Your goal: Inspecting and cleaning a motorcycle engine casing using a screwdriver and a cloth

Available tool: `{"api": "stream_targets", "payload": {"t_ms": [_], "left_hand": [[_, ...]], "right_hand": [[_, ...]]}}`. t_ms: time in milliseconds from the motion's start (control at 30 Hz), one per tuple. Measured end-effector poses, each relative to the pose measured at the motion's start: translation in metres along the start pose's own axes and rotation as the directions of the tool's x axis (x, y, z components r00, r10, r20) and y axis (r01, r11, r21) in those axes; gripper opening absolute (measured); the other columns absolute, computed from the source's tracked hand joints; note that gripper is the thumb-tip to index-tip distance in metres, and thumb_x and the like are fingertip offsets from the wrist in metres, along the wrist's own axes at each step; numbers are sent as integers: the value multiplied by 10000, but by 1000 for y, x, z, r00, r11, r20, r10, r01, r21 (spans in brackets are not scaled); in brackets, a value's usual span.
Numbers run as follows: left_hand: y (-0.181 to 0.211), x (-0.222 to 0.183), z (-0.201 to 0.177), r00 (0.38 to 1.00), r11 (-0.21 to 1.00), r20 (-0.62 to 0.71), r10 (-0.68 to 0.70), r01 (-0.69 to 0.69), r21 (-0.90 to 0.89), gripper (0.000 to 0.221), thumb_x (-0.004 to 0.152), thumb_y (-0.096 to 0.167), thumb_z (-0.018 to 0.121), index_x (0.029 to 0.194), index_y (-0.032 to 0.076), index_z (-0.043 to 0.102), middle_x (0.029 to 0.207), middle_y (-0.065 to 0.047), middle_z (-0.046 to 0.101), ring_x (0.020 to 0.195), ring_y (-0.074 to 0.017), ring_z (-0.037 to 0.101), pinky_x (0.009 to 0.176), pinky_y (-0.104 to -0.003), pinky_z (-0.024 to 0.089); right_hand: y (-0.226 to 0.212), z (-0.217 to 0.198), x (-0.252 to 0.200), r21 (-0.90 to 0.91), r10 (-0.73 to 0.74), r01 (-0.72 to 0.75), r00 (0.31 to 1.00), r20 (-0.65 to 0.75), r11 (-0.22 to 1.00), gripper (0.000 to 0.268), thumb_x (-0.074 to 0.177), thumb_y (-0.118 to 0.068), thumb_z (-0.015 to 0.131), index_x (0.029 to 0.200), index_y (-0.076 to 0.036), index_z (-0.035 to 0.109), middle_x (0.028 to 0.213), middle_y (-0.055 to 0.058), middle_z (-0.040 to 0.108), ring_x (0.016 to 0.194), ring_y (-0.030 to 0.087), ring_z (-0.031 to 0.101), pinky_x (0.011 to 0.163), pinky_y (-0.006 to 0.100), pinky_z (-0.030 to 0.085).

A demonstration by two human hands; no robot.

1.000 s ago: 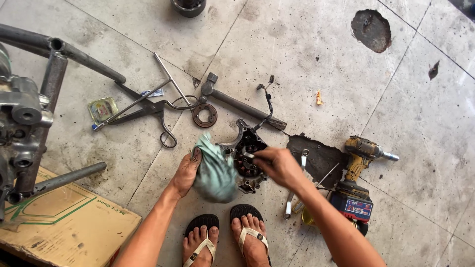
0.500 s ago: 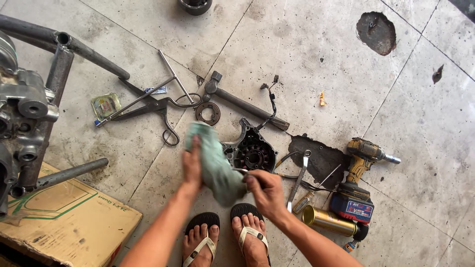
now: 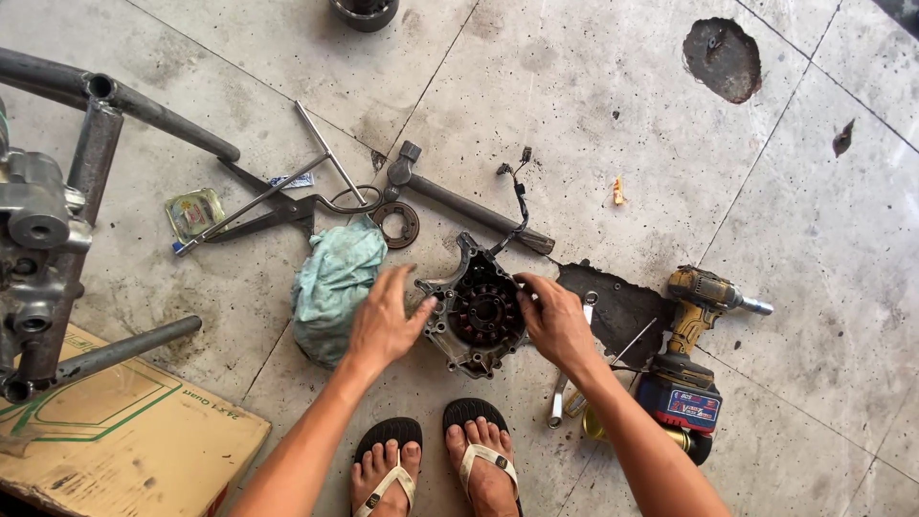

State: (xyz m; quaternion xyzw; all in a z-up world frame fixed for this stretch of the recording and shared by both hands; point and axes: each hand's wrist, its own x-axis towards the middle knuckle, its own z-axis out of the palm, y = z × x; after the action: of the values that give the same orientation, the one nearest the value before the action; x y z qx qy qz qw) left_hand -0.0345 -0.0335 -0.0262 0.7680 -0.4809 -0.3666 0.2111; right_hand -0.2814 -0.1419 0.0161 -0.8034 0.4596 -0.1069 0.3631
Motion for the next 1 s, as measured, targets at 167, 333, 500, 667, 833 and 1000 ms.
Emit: {"api": "stream_targets", "payload": {"t_ms": [167, 333, 500, 667, 833, 1000], "left_hand": [[-6, 19, 29, 960, 986, 276, -49, 91, -140, 583, 989, 308, 618, 1489, 52, 463, 1373, -264, 569, 1281, -418, 584, 1070, -550, 470], [-4, 18, 25, 954, 986, 280, -108, 138, -92, 567, 969, 295, 654, 1450, 34, 509, 1335, -224, 594, 1264, -390, 603, 1032, -513, 515], [8, 15, 18, 956, 980, 266, -120, 157, -124, 556, 969, 259, 650, 1440, 3, 506, 1305, -248, 596, 1244, -431, 607, 1034, -555, 508], [-3, 16, 28, 961, 983, 257, -103, 138, -123, 552, 961, 275, 663, 1430, 22, 521, 1284, -230, 609, 1230, -433, 619, 1017, -558, 518], [-3, 14, 26, 965, 987, 250, -81, 113, -117, 554, 948, 258, 661, 1442, 54, 516, 1272, -211, 616, 1218, -425, 629, 995, -541, 531], [-4, 13, 27, 967, 986, 243, -76, 110, -129, 550, 940, 247, 663, 1440, 67, 522, 1263, -209, 619, 1209, -425, 634, 994, -542, 532]], "right_hand": [[17, 28, -8, -66, 82, -83, 996, -31, 994, 294, 921, -186, 665, 1205, -119, 703, 844, 159, 751, 791, 372, 745, 707, 490, 590], [14, 39, -4, -126, 20, -27, 998, -60, 992, 240, 924, -189, 657, 1146, -137, 734, 875, 158, 762, 791, 407, 735, 680, 496, 589], [11, 44, 5, -160, -22, 4, 994, -110, 987, 229, 939, -206, 656, 1150, -151, 725, 887, 138, 757, 790, 404, 731, 662, 493, 590], [12, 49, 8, -136, -12, -4, 993, -114, 991, 273, 929, -187, 669, 1194, -137, 708, 882, 150, 756, 818, 405, 734, 671, 494, 589], [-3, 41, 10, -81, 6, -13, 996, -94, 997, 331, 918, -147, 666, 1249, -134, 682, 891, 182, 752, 847, 430, 723, 692, 533, 579], [-2, 44, 13, -131, 42, -48, 998, -45, 990, 295, 919, -173, 673, 1208, -182, 726, 859, 120, 754, 797, 378, 740, 674, 468, 591]]}}
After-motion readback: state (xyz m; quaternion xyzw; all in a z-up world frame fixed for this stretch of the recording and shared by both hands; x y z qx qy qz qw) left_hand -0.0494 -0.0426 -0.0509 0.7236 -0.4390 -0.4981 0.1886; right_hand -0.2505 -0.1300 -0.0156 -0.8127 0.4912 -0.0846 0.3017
